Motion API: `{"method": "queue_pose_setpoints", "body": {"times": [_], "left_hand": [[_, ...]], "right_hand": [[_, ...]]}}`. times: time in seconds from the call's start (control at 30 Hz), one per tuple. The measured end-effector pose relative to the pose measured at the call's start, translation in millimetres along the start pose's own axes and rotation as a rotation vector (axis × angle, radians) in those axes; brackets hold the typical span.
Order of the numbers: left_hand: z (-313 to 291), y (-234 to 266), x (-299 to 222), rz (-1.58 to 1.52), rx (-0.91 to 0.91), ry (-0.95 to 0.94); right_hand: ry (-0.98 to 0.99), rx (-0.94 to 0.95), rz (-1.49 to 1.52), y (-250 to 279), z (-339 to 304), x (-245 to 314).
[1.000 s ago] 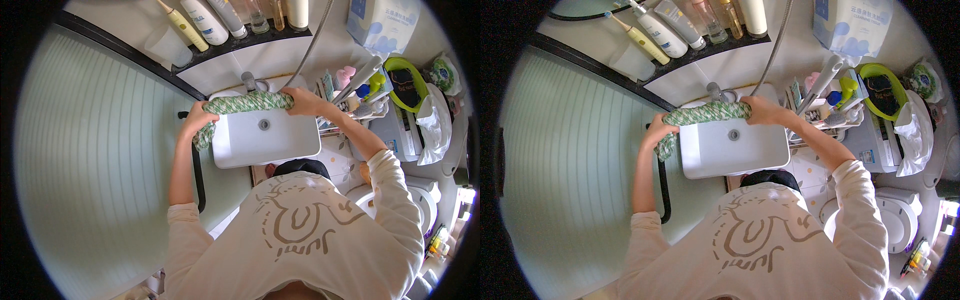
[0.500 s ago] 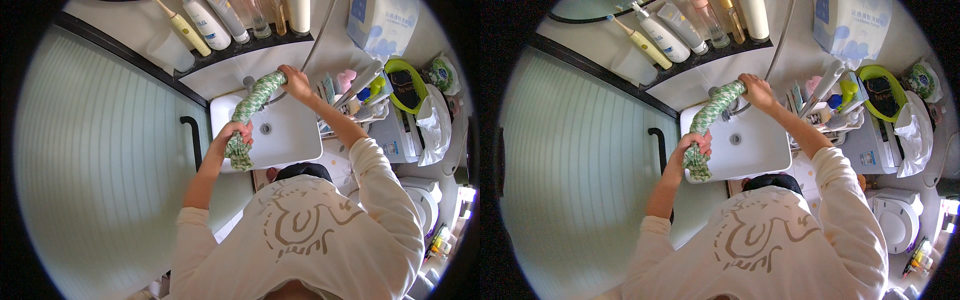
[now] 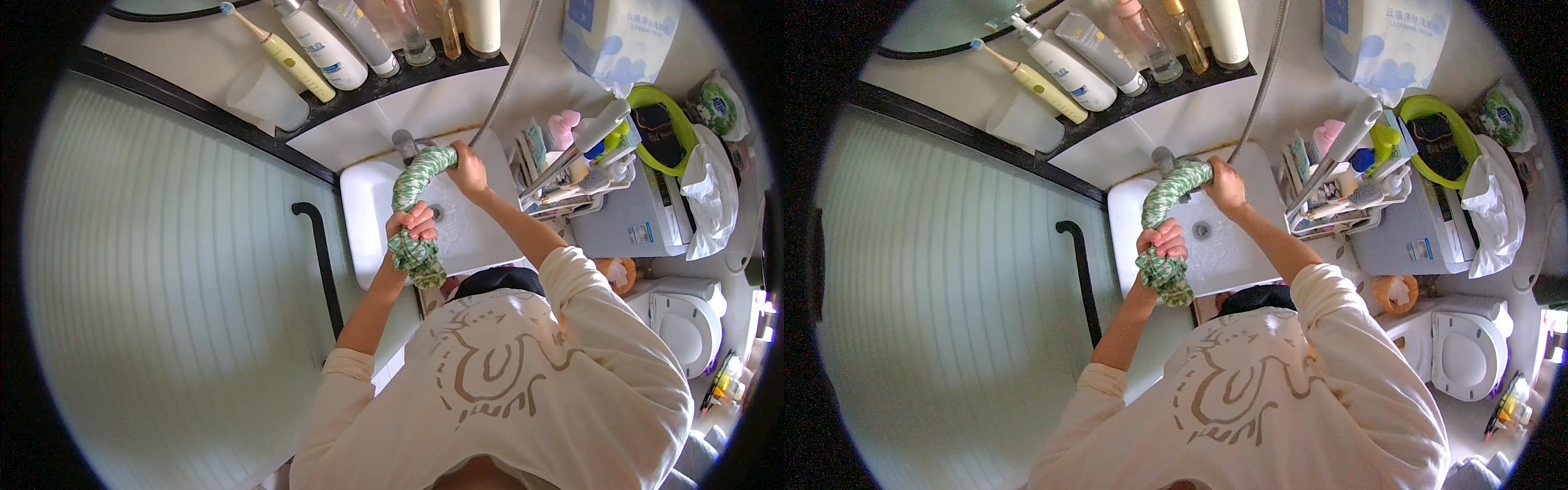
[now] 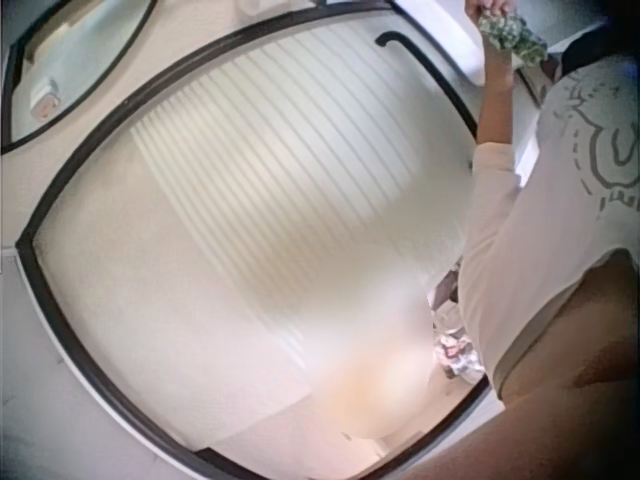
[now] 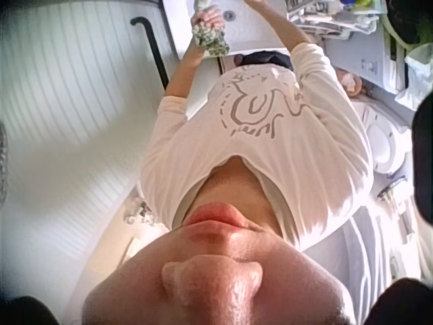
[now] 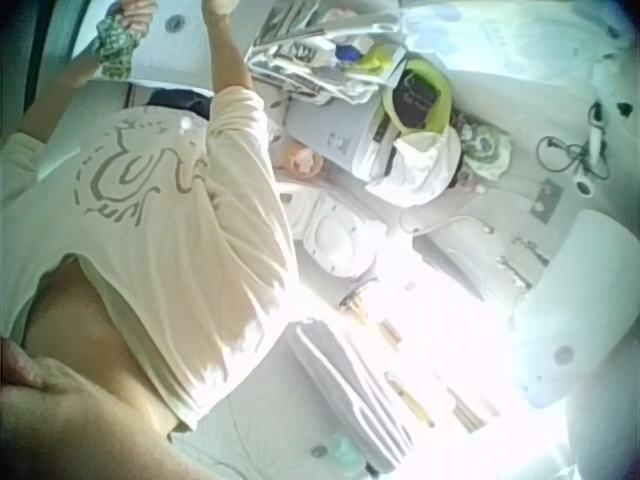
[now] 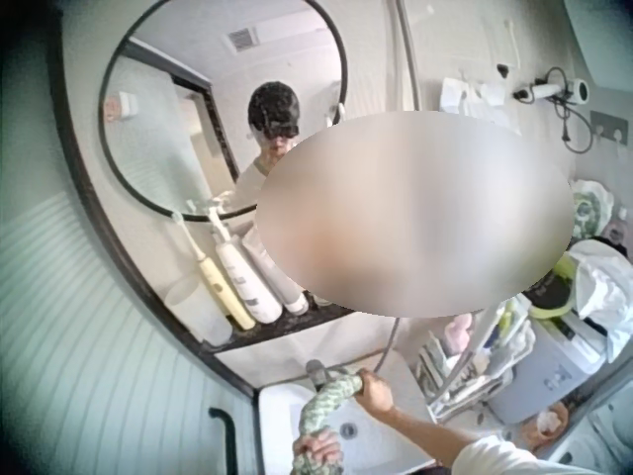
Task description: The person washes a green and white patterned cloth in a bathroom sink. They repeatedly wet, rub, and wring the cloth under running water, then rinse and wring it again before the clip ends.
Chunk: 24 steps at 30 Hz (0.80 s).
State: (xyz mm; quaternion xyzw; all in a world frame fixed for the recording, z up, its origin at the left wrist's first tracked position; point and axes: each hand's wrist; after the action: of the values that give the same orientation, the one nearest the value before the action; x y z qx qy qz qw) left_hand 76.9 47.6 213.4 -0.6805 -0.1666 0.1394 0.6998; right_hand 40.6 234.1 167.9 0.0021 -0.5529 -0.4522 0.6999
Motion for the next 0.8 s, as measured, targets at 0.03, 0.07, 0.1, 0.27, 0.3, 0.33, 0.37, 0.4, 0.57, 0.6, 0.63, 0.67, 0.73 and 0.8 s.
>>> {"method": "queue_pose_setpoints", "body": {"times": [0.03,0.07,0.1,0.27,0.3,0.33,0.37,0.4,0.57,0.6,0.63,0.67,0.73,0.8], "left_hand": [[-0.7,1.4,0.0,-0.023,0.023,-0.006],[-1.8,1.9,-2.0,0.014,0.015,-0.007],[-3.9,1.9,-5.3,0.051,0.007,-0.009],[-13.3,-7.0,-35.9,0.261,-0.153,-0.111],[-17.9,-10.6,-41.1,0.323,-0.226,-0.133],[-21.9,-14.2,-45.4,0.465,-0.292,-0.168],[-25.0,-17.4,-47.9,0.538,-0.364,-0.19],[-28.0,-20.3,-48.6,0.618,-0.411,-0.202],[-34.5,-31.9,-44.5,0.865,-0.767,-0.281],[-35.3,-33.8,-42.6,0.958,-0.817,-0.329],[-36.1,-36.4,-41.0,1.052,-0.866,-0.376],[-37.5,-39.1,-38.6,1.148,-0.941,-0.416],[-41.3,-46.1,-35.2,1.357,-0.931,-0.525],[-45.1,-51.9,-29.9,1.505,-0.943,-0.6]], "right_hand": [[0.013,-0.014,0.005,-1.4,-2.0,-0.5],[0.004,0.013,0.001,-1.8,-2.7,-0.7],[-0.011,0.049,-0.003,-1.4,-3.2,-0.7],[-0.12,0.437,-0.055,10.2,5.4,-0.8],[-0.121,0.522,-0.05,14.5,7.9,-2.3],[-0.118,0.601,-0.047,18.4,9.4,-3.9],[-0.084,0.623,-0.028,21.6,9.5,-5.8],[-0.049,0.644,-0.008,24.2,8.6,-7.7],[-0.038,0.767,0.103,25.3,-9.1,-17.7],[-0.048,0.811,0.081,23.2,-13.9,-19.9],[-0.058,0.849,0.058,21.1,-19.0,-22.4],[-0.063,0.866,0.081,19.5,-26.5,-25.8],[-0.061,0.885,0.135,15.3,-45.1,-34.3],[-0.019,0.86,0.221,10.2,-63.5,-47.1]]}}
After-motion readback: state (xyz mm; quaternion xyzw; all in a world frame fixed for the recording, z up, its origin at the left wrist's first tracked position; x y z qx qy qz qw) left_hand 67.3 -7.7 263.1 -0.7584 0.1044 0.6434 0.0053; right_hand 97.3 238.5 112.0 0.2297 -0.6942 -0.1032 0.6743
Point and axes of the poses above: each hand's wrist, its own z-axis towards the middle knuckle, its own y-axis out of the back of the hand, x = y × z, and after that the axes turned 8 degrees about -x, right-handed
